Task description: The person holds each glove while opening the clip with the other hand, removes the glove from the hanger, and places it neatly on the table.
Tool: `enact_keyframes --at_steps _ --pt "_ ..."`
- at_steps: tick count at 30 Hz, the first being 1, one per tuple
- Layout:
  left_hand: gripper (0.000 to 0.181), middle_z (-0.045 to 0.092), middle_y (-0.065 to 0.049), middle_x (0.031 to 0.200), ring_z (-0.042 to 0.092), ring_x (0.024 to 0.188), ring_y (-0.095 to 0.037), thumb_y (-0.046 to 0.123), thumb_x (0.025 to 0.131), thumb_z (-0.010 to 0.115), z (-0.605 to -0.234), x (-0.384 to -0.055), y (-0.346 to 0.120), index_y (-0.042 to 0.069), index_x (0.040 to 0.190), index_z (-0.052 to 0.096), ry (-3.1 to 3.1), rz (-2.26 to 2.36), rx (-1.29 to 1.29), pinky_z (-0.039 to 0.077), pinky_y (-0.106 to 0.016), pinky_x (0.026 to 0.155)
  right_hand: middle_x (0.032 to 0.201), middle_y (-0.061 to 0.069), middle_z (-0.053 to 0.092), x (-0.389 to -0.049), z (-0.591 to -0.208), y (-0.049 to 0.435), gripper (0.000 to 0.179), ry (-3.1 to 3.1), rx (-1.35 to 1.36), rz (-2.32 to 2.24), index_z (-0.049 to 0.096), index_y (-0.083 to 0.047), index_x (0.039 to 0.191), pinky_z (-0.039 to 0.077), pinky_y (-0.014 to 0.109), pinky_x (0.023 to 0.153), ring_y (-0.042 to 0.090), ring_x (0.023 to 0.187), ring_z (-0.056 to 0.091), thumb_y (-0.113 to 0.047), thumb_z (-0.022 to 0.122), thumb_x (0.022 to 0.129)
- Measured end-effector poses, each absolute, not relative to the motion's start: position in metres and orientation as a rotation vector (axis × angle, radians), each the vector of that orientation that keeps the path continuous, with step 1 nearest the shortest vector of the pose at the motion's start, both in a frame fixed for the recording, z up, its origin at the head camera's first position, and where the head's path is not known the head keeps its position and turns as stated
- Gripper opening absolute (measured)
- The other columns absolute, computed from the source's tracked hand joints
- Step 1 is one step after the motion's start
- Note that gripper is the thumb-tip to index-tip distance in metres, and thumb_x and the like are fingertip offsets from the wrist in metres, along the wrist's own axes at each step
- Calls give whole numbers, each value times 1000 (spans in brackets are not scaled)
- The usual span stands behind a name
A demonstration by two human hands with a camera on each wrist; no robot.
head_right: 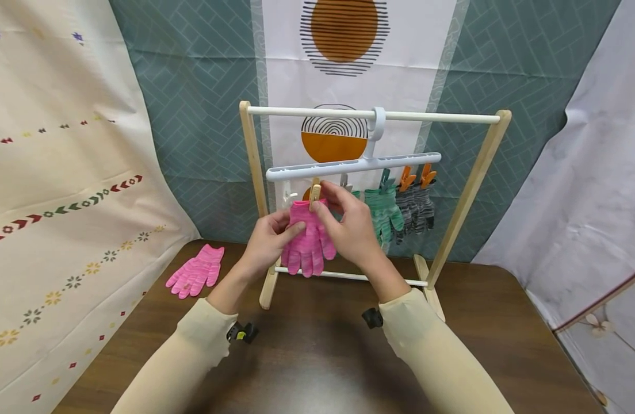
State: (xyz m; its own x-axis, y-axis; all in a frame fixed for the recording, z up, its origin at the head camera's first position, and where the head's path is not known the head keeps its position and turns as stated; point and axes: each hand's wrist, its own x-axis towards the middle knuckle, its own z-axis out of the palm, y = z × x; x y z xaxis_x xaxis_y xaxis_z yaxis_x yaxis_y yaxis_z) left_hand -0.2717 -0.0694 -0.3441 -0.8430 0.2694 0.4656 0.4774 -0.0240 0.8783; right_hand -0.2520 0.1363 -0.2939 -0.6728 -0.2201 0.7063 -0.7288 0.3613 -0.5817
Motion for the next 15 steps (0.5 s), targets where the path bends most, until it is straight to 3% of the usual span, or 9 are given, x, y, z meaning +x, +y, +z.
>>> enact_keyframes --at_steps 15 --pt "29 77 -18 106 72 86 -18 10 104 70 -347 -264 -65 -7 128 70 -2057 -2060 -805 59 -28 76 129 21 71 -253 -284 130 39 -2019 799 1687 60 4 144 56 26 96 30 117 69 -13 61 109"
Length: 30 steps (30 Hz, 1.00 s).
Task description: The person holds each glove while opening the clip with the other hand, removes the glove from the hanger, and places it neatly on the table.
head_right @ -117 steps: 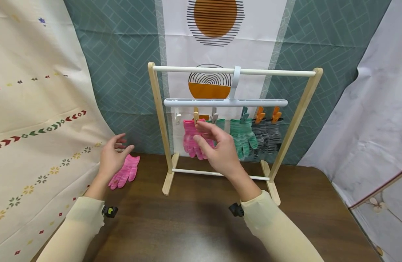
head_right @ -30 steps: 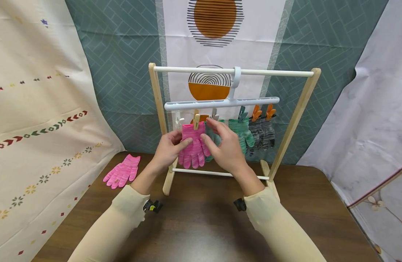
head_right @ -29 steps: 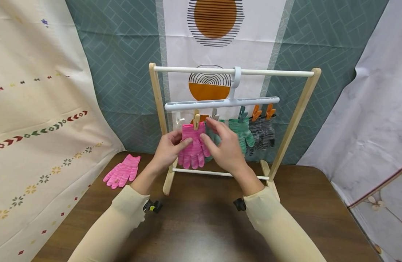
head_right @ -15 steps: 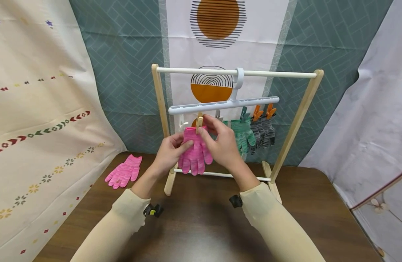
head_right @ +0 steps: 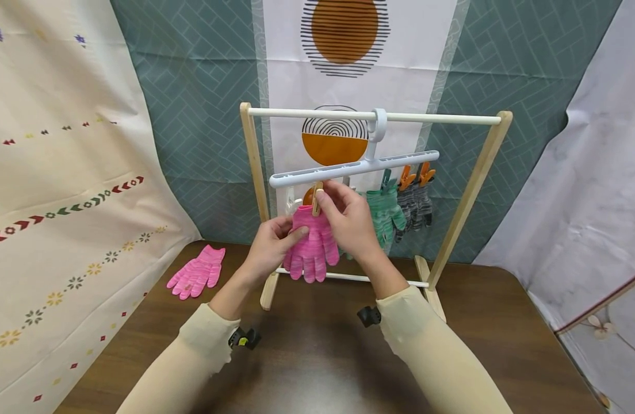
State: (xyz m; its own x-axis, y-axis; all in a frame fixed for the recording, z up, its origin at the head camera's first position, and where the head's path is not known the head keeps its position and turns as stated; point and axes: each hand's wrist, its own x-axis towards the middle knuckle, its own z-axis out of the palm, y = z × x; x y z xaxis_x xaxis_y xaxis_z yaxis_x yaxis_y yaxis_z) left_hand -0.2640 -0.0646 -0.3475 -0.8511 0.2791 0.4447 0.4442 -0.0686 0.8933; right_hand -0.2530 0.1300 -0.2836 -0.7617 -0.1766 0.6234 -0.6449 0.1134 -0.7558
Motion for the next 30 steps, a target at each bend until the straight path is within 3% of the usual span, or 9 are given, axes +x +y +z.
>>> enact_keyframes --at_steps 13,21,30 --pt "29 77 -19 108 75 90 -21 11 105 69 -351 -265 -64 -6 129 69 -2056 -2077 -820 61 -31 78 126 20 71 -253 -284 129 37 -1984 743 1804 63 4 141 58 30 95 25 110 73 -11 64 107" --pt "29 76 -20 108 74 89 -21 11 105 69 -350 -263 -66 -8 127 69 -2056 -2074 -808 61 -30 78 127 28 68 -255 -285 126 36 -1986 717 1789 64 6 138 58 29 94 25 109 73 -12 65 107" --pt "31 77 -18 110 74 91 -21 12 105 70 -350 -262 -68 -5 130 69 -2072 -2061 -799 61 -31 79 126 27 70 -254 -286 124 35 -1967 690 1777 67 4 136 59 29 93 27 108 75 -14 67 106"
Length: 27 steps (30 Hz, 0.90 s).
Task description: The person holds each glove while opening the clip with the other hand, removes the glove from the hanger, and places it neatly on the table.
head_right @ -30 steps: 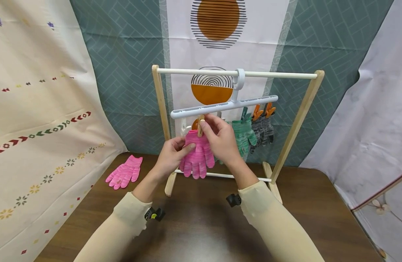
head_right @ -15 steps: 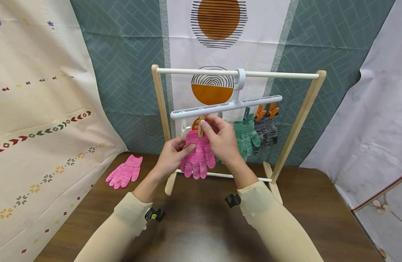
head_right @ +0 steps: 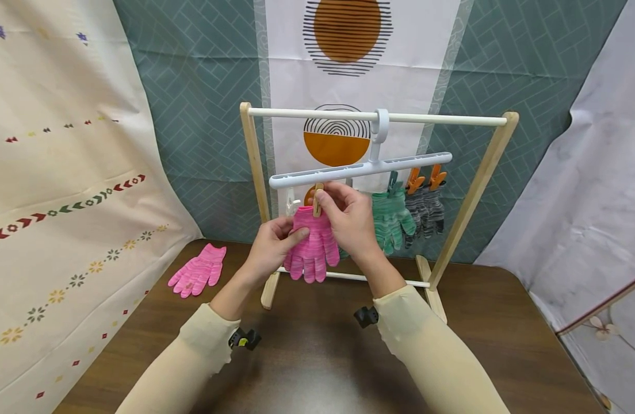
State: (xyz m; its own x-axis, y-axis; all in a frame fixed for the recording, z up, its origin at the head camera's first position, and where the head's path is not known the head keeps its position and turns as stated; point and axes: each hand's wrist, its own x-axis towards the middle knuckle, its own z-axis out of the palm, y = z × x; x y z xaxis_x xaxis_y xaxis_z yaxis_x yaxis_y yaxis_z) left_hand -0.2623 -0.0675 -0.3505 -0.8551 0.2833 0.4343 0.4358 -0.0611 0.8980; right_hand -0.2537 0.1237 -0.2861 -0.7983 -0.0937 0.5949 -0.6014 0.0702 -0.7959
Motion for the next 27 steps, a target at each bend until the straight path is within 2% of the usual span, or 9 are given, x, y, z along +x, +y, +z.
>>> enact_keyframes --at_steps 9,17,22,27 --pt "29 77 -16 110 73 92 -21 11 105 69 -350 -261 -68 -5 130 69 -2075 -2052 -802 60 -30 80 125 27 71 -254 -286 122 33 -1955 675 1779 69 3 135 58 30 95 25 110 73 -14 68 106" --pt "28 78 -15 109 73 89 -21 10 103 72 -353 -262 -69 -3 128 71 -2076 -2029 -797 60 -29 77 122 28 71 -256 -286 121 33 -1917 672 1836 68 6 133 59 30 93 28 105 76 -12 68 105" --pt "28 79 -13 109 72 88 -20 11 102 73 -357 -262 -70 -1 128 72 -2094 -2027 -788 59 -28 77 121 24 73 -256 -286 121 34 -1925 652 1840 69 5 133 58 31 94 30 106 76 -14 68 106" --pt "27 78 -13 108 72 87 -20 12 103 73 -360 -261 -73 -1 126 73 -2107 -2016 -785 59 -28 75 122 27 72 -257 -287 121 33 -1920 650 1844 69 6 133 58 31 95 35 108 75 -14 68 106"
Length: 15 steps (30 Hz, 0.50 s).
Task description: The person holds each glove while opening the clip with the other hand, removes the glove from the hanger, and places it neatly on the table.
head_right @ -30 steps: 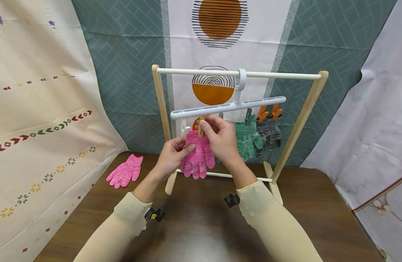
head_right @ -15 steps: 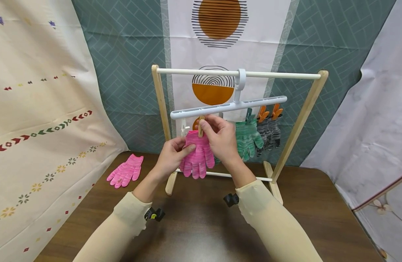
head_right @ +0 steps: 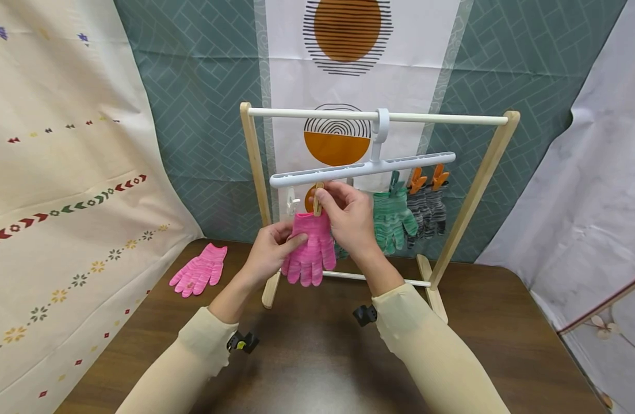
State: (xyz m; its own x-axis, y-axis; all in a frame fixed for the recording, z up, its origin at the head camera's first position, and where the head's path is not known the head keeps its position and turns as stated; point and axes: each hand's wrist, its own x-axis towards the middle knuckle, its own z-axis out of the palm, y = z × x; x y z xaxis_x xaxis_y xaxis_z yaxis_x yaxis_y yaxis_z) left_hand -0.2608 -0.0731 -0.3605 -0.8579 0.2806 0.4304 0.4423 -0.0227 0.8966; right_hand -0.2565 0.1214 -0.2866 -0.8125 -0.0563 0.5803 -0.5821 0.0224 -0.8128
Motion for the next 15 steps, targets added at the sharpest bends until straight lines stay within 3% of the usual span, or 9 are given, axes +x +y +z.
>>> enact_keyframes --at_steps 9,15 --pt "28 79 -11 107 72 85 -21 14 102 74 -368 -259 -82 0 126 73 -2158 -1974 -727 60 -28 72 118 21 75 -256 -288 122 31 -1904 657 1840 70 3 132 57 32 98 38 109 74 -13 68 106" --pt "27 79 -13 106 70 84 -20 14 102 74 -373 -258 -90 -1 125 73 -2148 -1976 -710 58 -27 70 120 29 72 -257 -288 120 30 -1874 677 1863 69 6 130 58 33 96 42 109 73 -11 67 106"
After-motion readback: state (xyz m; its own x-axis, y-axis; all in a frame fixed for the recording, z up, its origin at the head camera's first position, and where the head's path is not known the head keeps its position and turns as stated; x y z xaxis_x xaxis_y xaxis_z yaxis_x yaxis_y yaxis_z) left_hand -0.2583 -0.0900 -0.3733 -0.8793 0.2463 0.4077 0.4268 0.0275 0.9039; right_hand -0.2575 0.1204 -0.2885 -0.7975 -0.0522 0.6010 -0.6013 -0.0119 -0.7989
